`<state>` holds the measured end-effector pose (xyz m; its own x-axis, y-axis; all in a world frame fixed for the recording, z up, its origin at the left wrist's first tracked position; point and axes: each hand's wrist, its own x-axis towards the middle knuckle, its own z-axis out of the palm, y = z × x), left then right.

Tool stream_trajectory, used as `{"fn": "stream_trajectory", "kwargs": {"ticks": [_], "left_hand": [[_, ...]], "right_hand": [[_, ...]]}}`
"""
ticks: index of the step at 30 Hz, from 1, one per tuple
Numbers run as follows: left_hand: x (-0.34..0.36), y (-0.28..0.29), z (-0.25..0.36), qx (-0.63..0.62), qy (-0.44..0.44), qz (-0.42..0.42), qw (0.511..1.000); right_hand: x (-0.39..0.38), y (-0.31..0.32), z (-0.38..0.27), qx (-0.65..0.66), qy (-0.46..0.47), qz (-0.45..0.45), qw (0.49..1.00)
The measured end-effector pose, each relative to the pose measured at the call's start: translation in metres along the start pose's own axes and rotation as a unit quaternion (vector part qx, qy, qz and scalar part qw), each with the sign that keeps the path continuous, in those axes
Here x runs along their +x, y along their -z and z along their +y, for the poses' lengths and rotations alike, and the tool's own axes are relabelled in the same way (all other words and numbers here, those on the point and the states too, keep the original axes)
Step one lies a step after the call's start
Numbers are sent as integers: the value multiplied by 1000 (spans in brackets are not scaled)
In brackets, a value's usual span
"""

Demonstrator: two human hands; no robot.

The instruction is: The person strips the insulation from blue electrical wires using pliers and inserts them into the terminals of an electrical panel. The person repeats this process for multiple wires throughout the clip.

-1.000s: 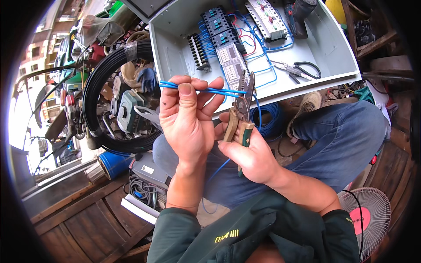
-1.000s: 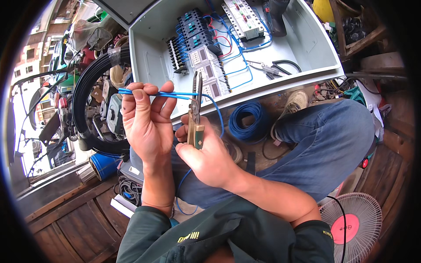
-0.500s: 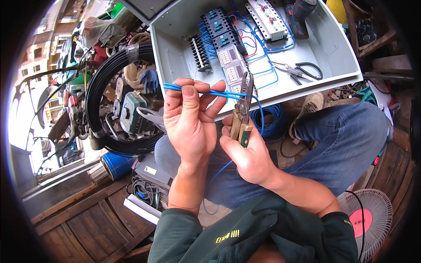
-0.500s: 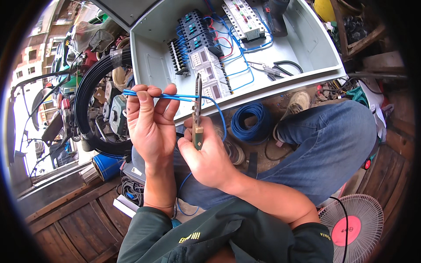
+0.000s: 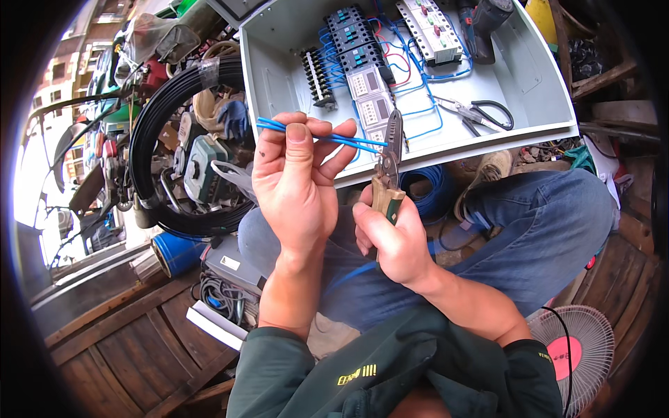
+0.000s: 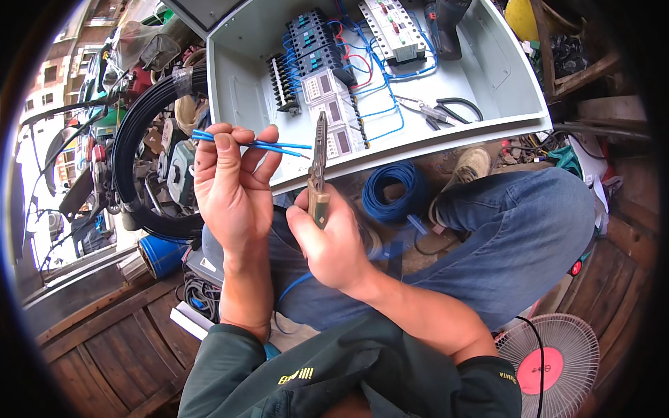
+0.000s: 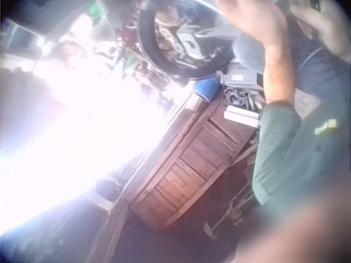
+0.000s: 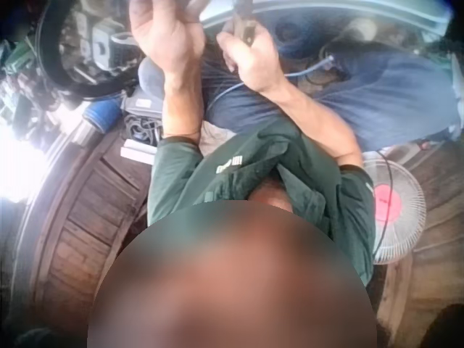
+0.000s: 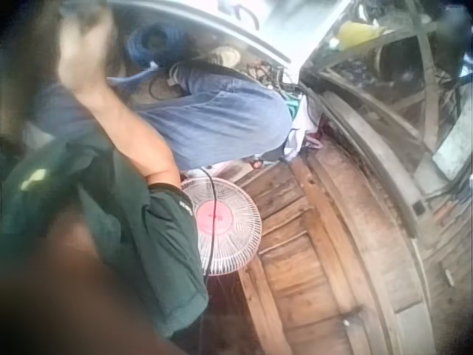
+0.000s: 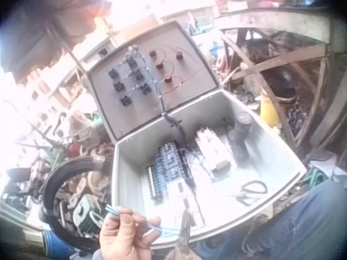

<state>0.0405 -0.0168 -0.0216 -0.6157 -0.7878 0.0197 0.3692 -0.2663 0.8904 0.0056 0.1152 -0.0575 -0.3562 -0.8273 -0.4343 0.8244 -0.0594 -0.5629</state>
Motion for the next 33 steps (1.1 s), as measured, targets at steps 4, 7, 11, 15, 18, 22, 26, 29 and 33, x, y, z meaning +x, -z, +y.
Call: {"fn": "stream_trajectory", "kwargs": {"ticks": [4,7,11,15,18,22,26,29,33], "left_hand": [[24,17,16,112,-29,72,991],[37,31,10,334,20,94,938],[46,43,-8,528,6,100,843],[50,46,-13,661,4,89,745],[51,42,-13,688,19,88,720],[45,29,-3,634,-4,102,767],[16,8,11,425,43,-72,901],[-7,-9,9,408,42,-246,878],[-27,-17,21,310,-5,-289,906]], "right_hand": [[-27,10,-13,-67,74,-38,994],[-67,35,-34,-103,122,-77,984],[-108,76,-59,-271,163,81,945],[-144,94,-80,-327,251,148,899],[-161,104,-85,-408,225,257,847],[-157,124,-64,-246,70,212,943],[-136,136,-42,-146,63,204,966],[-122,123,-45,-112,98,181,972],[-95,87,-74,-126,161,131,970]]}}
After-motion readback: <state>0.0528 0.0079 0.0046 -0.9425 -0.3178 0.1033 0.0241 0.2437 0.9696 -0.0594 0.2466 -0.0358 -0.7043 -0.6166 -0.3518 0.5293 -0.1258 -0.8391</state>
